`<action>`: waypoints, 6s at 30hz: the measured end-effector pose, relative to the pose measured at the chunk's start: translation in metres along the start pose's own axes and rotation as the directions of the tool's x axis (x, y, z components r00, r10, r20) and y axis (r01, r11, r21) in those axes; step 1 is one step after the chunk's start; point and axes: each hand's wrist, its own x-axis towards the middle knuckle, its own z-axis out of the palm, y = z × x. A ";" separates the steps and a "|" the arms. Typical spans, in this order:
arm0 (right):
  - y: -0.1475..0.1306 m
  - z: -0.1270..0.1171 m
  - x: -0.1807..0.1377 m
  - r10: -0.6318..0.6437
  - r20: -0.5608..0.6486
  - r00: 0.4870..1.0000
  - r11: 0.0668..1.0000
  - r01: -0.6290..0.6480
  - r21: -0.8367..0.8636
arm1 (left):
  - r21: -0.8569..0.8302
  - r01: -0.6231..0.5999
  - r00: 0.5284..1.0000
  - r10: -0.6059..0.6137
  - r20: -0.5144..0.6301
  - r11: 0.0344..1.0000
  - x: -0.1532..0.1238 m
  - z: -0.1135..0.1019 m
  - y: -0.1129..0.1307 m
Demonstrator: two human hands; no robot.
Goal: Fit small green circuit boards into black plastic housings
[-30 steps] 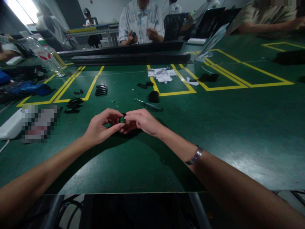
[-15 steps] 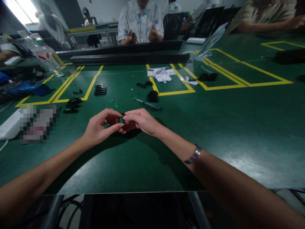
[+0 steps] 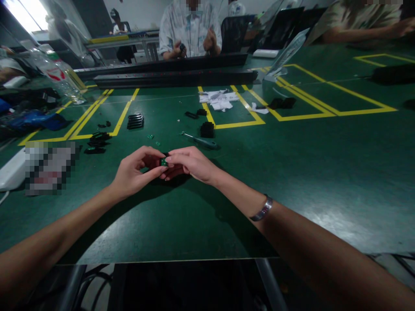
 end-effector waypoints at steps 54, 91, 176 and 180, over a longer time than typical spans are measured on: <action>0.004 0.015 -0.007 -0.108 0.053 0.993 0.894 0.121 -0.431 | 0.092 0.126 0.937 -0.149 0.317 0.988 0.002 -0.008 -0.005; 0.004 0.013 -0.008 -0.100 0.065 0.993 0.883 0.119 -0.454 | -0.042 0.127 0.943 -0.107 0.315 0.991 0.002 -0.006 -0.003; -0.001 0.010 -0.004 -0.041 0.038 0.998 0.968 0.049 -0.245 | 0.185 -0.085 0.983 0.051 0.178 0.979 -0.001 -0.006 -0.003; 0.001 0.008 -0.003 -0.055 0.035 0.998 0.981 0.061 -0.185 | 0.244 -0.090 0.992 0.065 0.109 0.966 -0.001 -0.006 0.000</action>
